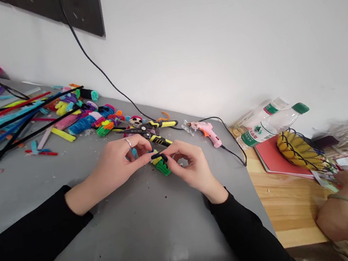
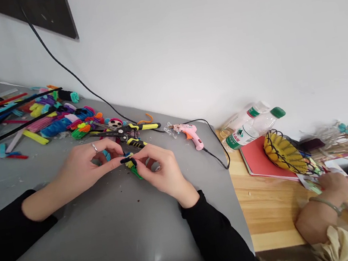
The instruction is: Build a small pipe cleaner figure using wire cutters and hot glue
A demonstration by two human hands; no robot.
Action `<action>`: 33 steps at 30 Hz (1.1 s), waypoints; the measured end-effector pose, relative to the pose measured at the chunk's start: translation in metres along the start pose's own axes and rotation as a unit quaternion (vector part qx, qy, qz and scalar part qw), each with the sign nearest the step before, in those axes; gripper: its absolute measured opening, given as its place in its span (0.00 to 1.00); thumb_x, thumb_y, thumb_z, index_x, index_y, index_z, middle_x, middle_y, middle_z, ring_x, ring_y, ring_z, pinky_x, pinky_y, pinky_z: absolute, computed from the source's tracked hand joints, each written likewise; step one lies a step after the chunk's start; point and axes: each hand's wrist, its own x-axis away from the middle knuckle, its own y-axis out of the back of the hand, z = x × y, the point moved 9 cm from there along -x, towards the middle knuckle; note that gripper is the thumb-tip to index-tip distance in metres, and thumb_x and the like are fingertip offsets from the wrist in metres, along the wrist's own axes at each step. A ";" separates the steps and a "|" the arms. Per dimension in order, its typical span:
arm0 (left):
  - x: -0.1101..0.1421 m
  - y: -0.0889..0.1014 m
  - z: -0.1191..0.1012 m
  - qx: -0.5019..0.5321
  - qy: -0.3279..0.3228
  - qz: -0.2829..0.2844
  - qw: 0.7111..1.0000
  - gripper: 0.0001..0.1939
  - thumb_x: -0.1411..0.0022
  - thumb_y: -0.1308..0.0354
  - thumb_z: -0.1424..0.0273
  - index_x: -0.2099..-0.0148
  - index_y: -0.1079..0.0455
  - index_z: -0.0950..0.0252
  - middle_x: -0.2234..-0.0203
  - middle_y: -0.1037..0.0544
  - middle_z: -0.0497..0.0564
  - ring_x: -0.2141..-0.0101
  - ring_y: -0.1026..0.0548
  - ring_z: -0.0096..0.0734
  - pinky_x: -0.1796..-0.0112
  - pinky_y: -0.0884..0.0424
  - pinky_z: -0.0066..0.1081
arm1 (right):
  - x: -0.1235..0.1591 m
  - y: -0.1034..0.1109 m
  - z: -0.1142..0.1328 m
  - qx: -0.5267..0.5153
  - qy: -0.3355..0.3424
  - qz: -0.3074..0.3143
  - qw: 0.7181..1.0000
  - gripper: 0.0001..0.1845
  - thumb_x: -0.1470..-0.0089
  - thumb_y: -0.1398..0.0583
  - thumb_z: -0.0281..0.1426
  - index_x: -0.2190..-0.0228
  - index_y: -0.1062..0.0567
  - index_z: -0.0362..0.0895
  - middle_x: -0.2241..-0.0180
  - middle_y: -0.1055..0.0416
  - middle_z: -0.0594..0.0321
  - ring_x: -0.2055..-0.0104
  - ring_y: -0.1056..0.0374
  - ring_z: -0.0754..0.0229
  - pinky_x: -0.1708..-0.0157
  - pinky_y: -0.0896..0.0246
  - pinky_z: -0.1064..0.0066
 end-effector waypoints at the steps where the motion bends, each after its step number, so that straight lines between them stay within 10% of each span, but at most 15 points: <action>1: 0.000 0.000 -0.001 -0.004 -0.002 -0.001 1.000 0.18 0.36 0.40 0.49 0.65 0.26 0.58 0.71 0.18 0.49 0.73 0.24 0.34 0.73 0.29 0.29 | 0.000 0.000 0.000 0.002 -0.002 0.000 1.000 0.06 0.38 0.39 0.27 0.64 0.20 0.45 0.67 0.22 0.63 0.70 0.30 0.66 0.71 0.30 0.75; 14: 0.003 0.026 0.005 0.037 0.014 -0.114 0.993 0.11 0.34 0.40 0.56 0.57 0.25 0.57 0.66 0.15 0.51 0.66 0.18 0.39 0.68 0.22 0.34 | 0.000 0.013 -0.019 0.019 -0.078 -0.059 0.995 0.06 0.37 0.41 0.34 0.63 0.25 0.46 0.67 0.27 0.63 0.70 0.32 0.65 0.73 0.34 0.74; 26: 0.017 0.119 0.022 0.032 0.003 -0.338 0.941 0.12 0.28 0.41 0.57 0.53 0.27 0.60 0.64 0.18 0.48 0.63 0.20 0.36 0.65 0.25 0.34 | 0.008 0.016 -0.032 -0.077 -0.108 -0.082 0.988 0.20 0.28 0.46 0.49 0.67 0.36 0.49 0.77 0.36 0.72 0.78 0.39 0.65 0.75 0.42 0.71; 33: 0.021 0.180 0.077 -0.269 0.098 -0.345 0.894 0.16 0.45 0.35 0.52 0.65 0.28 0.59 0.48 0.25 0.62 0.38 0.41 0.78 0.40 0.44 0.67 | 0.004 0.027 -0.022 0.012 -0.065 -0.116 0.991 0.16 0.32 0.40 0.42 0.70 0.28 0.46 0.71 0.29 0.64 0.72 0.33 0.64 0.76 0.38 0.73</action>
